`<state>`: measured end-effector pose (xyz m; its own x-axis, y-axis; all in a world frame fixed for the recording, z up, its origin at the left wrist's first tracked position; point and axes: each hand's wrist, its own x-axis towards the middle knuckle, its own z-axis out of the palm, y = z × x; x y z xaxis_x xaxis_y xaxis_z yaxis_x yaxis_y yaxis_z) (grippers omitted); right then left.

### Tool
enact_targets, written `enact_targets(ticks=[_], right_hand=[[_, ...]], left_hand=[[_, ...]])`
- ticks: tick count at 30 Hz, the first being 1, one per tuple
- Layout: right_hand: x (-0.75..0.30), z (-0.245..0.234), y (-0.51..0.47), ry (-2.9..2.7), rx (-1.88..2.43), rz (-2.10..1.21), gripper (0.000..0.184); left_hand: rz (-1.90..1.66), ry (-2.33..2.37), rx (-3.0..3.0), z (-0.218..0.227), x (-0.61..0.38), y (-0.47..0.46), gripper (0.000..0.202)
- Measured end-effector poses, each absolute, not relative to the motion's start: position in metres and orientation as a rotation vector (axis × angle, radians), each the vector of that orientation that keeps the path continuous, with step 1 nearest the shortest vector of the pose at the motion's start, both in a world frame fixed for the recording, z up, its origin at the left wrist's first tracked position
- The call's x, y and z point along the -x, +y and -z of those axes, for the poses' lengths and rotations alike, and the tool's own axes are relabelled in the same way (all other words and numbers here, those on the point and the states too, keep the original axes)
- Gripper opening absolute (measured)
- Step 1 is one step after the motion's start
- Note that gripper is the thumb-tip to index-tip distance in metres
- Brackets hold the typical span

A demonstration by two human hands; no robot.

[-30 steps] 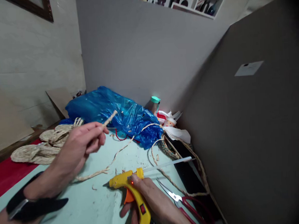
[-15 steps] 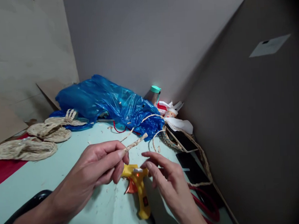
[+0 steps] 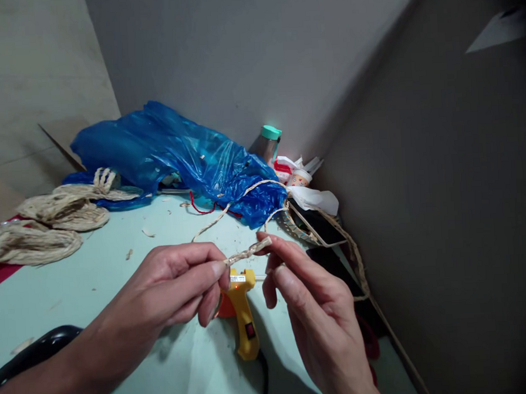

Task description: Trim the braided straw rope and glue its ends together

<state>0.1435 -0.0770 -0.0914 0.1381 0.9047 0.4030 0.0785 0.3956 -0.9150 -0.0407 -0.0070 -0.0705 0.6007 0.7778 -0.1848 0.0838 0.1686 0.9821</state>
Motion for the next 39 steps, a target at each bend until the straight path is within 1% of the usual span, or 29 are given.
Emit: enact_targets(ticks=[4, 9, 12, 17, 21, 26, 30, 35, 39], right_hand=[[-0.141, 0.089, -0.081, -1.373, 1.022, -0.673, 0.035], [-0.135, 0.088, -0.085, -1.633, 1.059, -0.209, 0.048], [-0.133, 0.092, -0.085, -1.724, 0.994, -0.049, 0.049], [-0.132, 0.101, -0.082, -1.822, 0.997, -0.074, 0.048], [-0.13, 0.101, -0.082, -1.858, 0.945, 0.018, 0.043], [-0.127, 0.096, -0.085, -1.923, 0.983, 0.028, 0.044], [-0.128, 0.098, -0.086, -1.904, 0.977, 0.063, 0.043], [-0.132, 0.101, -0.082, -1.958, 0.902, 0.155, 0.048], [-0.129, 0.102, -0.085, -1.927, 0.984, 0.068, 0.057]], left_hand=[[-0.58, 0.9, -1.34, 0.071, 0.039, -0.009, 0.039], [-0.556, 0.938, -1.356, 0.072, 0.037, -0.011, 0.038], [-0.562, 0.958, -1.361, 0.073, 0.036, -0.011, 0.034], [-0.58, 0.965, -1.327, 0.078, 0.035, -0.012, 0.033], [-0.64, 0.897, -1.3, 0.082, 0.034, -0.01, 0.026], [-0.701, 0.861, -1.262, 0.081, 0.034, -0.009, 0.013], [-0.688, 0.922, -1.226, 0.076, 0.034, -0.011, 0.018], [-0.704, 0.859, -1.229, 0.072, 0.036, -0.009, 0.028], [-0.645, 0.765, -1.312, 0.072, 0.039, -0.007, 0.02]])
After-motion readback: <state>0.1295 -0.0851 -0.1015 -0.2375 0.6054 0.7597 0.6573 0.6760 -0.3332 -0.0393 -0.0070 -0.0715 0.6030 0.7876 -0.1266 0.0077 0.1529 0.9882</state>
